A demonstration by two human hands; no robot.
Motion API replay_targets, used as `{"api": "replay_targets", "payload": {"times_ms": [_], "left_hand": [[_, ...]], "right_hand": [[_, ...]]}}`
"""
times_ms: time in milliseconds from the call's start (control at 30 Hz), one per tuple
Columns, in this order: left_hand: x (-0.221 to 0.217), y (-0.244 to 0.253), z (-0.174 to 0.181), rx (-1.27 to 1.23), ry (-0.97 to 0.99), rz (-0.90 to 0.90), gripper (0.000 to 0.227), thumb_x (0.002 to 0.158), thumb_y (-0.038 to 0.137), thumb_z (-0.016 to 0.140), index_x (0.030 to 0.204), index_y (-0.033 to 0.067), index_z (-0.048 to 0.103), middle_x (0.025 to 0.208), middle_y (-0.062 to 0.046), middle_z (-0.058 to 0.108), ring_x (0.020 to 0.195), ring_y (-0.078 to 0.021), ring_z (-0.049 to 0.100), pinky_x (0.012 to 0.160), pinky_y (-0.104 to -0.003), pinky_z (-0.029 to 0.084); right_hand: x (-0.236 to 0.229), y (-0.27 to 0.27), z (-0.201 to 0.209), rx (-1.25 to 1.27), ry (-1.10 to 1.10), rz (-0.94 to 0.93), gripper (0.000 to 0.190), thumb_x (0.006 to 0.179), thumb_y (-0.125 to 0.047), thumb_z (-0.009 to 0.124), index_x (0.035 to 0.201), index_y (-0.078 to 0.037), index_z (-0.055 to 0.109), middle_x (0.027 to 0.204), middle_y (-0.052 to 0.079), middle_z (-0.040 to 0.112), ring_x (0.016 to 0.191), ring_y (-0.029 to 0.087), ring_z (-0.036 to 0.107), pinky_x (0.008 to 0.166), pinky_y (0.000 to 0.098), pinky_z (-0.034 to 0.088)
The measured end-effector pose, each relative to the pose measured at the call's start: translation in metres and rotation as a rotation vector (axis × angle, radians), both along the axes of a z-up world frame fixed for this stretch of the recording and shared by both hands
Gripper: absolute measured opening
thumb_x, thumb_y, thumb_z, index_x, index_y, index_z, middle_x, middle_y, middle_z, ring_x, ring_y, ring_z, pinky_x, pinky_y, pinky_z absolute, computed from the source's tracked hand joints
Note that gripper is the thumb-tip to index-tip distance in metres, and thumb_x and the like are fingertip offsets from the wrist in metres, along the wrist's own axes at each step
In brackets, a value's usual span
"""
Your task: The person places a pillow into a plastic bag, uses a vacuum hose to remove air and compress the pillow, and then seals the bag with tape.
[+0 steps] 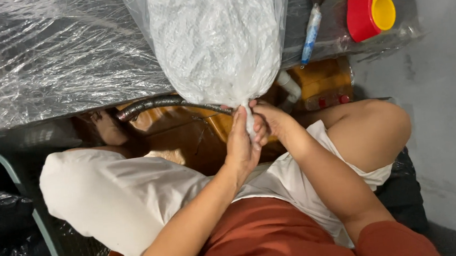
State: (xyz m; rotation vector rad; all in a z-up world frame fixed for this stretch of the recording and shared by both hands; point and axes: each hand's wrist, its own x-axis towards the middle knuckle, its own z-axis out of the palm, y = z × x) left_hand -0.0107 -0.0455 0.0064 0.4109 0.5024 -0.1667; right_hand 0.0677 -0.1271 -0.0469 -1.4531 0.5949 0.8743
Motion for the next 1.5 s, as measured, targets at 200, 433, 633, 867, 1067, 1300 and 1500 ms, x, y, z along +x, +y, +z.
{"api": "replay_targets", "payload": {"times_ms": [200, 433, 633, 867, 1067, 1300, 1500], "left_hand": [[-0.003, -0.011, -0.024, -0.008, 0.015, 0.032, 0.024, 0.109, 0.044, 0.051, 0.124, 0.0253, 0.053, 0.073, -0.006, 0.048, 0.050, -0.0138, 0.046, 0.042, -0.022, 0.036], [-0.005, -0.015, -0.025, 0.218, 0.016, 0.055, 0.025, 0.107, 0.041, 0.055, 0.123, 0.0224, 0.048, 0.082, -0.010, 0.065, 0.057, -0.0137, 0.058, 0.046, -0.022, 0.047], [-0.006, -0.010, -0.036, 0.606, -0.085, 0.011, 0.031, 0.109, 0.038, 0.051, 0.127, 0.0132, 0.047, 0.090, -0.013, 0.073, 0.067, -0.0171, 0.071, 0.050, -0.025, 0.055], [-0.007, 0.024, 0.011, 1.629, -0.349, 0.074, 0.023, 0.107, 0.026, 0.055, 0.112, 0.0047, 0.061, 0.089, -0.016, 0.069, 0.074, -0.0358, 0.072, 0.055, -0.038, 0.057], [-0.008, 0.044, 0.021, 2.170, -0.439, -0.062, 0.028, 0.105, 0.035, 0.057, 0.113, 0.0089, 0.063, 0.087, -0.006, 0.062, 0.061, -0.0285, 0.070, 0.049, -0.038, 0.056], [-0.001, 0.068, 0.044, 2.328, -0.575, -0.076, 0.028, 0.104, 0.026, 0.057, 0.122, 0.0049, 0.063, 0.094, -0.007, 0.063, 0.079, -0.0283, 0.070, 0.060, -0.037, 0.058], [0.015, 0.093, 0.065, 2.274, -0.743, -0.280, 0.031, 0.094, 0.028, 0.059, 0.118, 0.0106, 0.061, 0.090, -0.002, 0.058, 0.080, -0.0275, 0.067, 0.057, -0.039, 0.056]], "right_hand": [[0.003, -0.032, 0.018, -0.198, -0.235, 0.233, 0.032, 0.095, -0.022, 0.053, 0.117, 0.000, 0.062, 0.052, 0.020, 0.061, 0.036, 0.032, 0.062, 0.034, 0.0470, 0.053], [-0.012, -0.024, 0.131, -0.562, -0.843, 0.478, 0.015, 0.093, -0.019, 0.069, 0.107, -0.016, 0.074, 0.076, 0.004, 0.065, 0.065, 0.019, 0.071, 0.059, 0.0312, 0.056], [-0.009, -0.017, 0.126, -0.504, -1.452, 0.478, 0.038, 0.090, -0.002, 0.074, 0.127, -0.010, 0.067, 0.103, 0.010, 0.056, 0.088, 0.026, 0.065, 0.072, 0.0372, 0.057], [0.005, -0.017, 0.117, -0.581, -1.579, 0.508, 0.008, 0.096, -0.013, 0.077, 0.101, -0.011, 0.071, 0.098, 0.005, 0.053, 0.088, 0.027, 0.062, 0.079, 0.0382, 0.054], [0.009, -0.016, 0.113, -0.610, -1.623, 0.496, 0.008, 0.098, -0.016, 0.074, 0.100, -0.013, 0.067, 0.094, 0.003, 0.050, 0.084, 0.027, 0.061, 0.075, 0.0408, 0.053], [0.002, -0.017, 0.106, -0.797, -1.885, 0.589, 0.016, 0.096, -0.010, 0.064, 0.111, -0.015, 0.070, 0.107, 0.006, 0.055, 0.097, 0.030, 0.060, 0.080, 0.0428, 0.049], [0.010, -0.014, 0.112, -0.814, -2.069, 0.760, 0.045, 0.086, -0.019, 0.073, 0.128, -0.006, 0.062, 0.129, 0.017, 0.059, 0.124, 0.037, 0.057, 0.105, 0.0586, 0.041]]}}
